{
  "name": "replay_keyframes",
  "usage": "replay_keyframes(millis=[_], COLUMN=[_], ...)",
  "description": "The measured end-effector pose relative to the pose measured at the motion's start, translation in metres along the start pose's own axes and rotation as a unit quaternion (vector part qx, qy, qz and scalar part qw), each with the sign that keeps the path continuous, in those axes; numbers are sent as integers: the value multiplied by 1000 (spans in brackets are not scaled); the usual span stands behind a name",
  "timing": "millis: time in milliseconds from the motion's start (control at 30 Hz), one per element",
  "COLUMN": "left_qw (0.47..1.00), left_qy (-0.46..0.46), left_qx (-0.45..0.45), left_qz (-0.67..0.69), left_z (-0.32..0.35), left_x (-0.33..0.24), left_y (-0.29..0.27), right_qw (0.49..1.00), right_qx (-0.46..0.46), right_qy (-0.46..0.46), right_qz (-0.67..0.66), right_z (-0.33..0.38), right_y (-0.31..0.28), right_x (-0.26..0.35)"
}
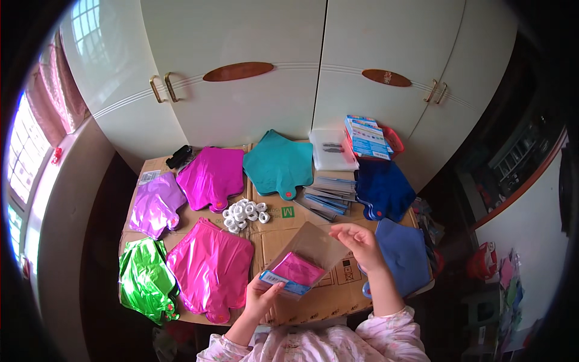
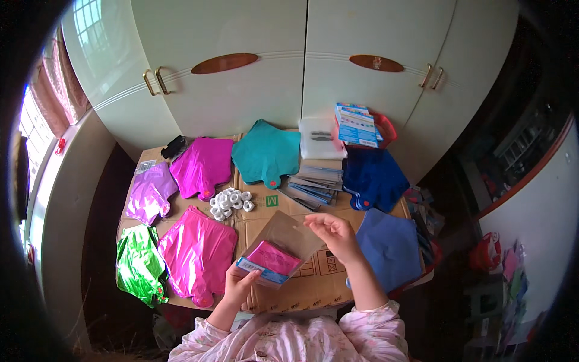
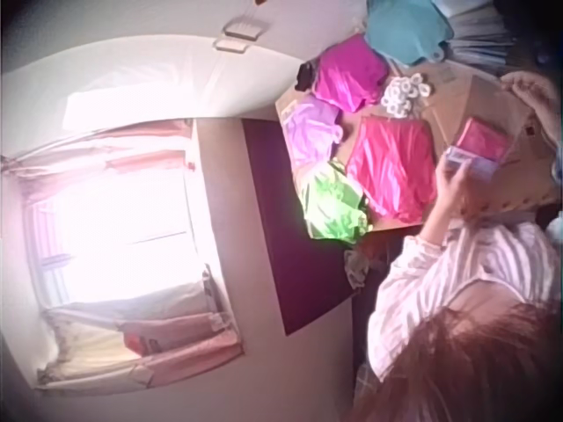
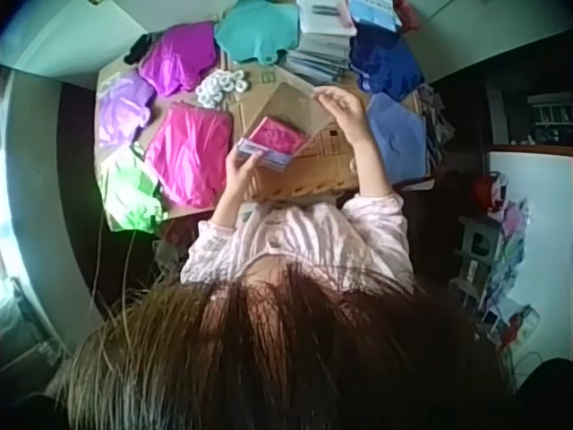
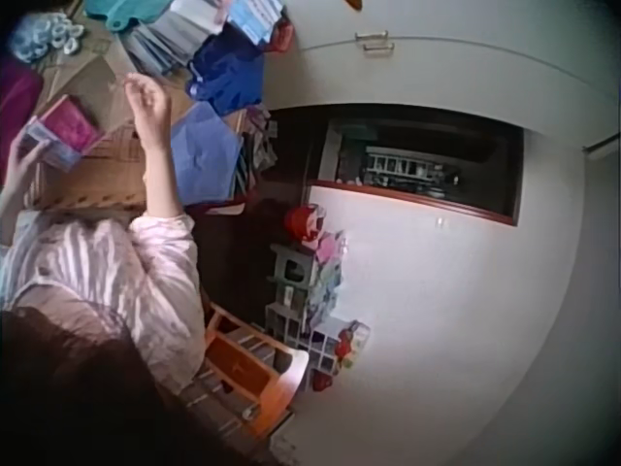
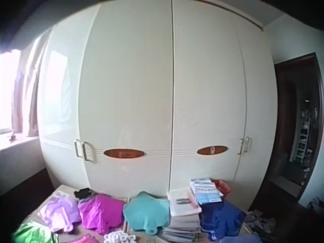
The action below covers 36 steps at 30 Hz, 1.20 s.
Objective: Folding colorful star-shaped fabrics and placing them into plastic bags with cardboard inserts.
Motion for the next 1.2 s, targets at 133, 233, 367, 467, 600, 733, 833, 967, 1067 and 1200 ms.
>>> replay_keyframes(millis=[133,233,367,467,600,733,833,967,1067,1200], left_qw=[1000,999,999,999,999,998,997,997,997,998], left_qy=[-9,-36,-32,-37,-33,-41,-39,-20,-12,-7], left_qx=[17,6,5,8,9,3,8,18,21,27], left_qz=[-3,1,26,27,29,57,70,66,67,55], left_z=[1,0,0,-1,-1,-1,-1,-1,-1,1], left_x=[-1,-3,1,1,-1,-1,-3,-1,-1,-5], left_y=[-12,-13,-17,-19,-20,-19,-19,-22,-22,-19], right_qw=[988,985,992,993,994,991,986,985,985,987], right_qx=[9,10,26,31,47,70,79,81,78,56], right_qy=[54,80,75,91,91,113,137,143,147,85], right_qz=[146,152,103,75,22,-36,-53,-60,-44,124], right_z=[0,1,-1,-1,-1,-2,-1,-1,-1,0], right_y=[-1,0,3,4,5,1,1,5,7,7], right_x=[11,11,4,4,0,-6,-8,-7,-4,0])
Point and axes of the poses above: each hand's wrist, its own z-axis away from the middle knuckle, its own y-axis out of the palm, x = y × z, the point moved 4 cm from there along -z, towards the middle knuckle, and after that the axes turned 7 degrees about y, right-handed, at the moved point
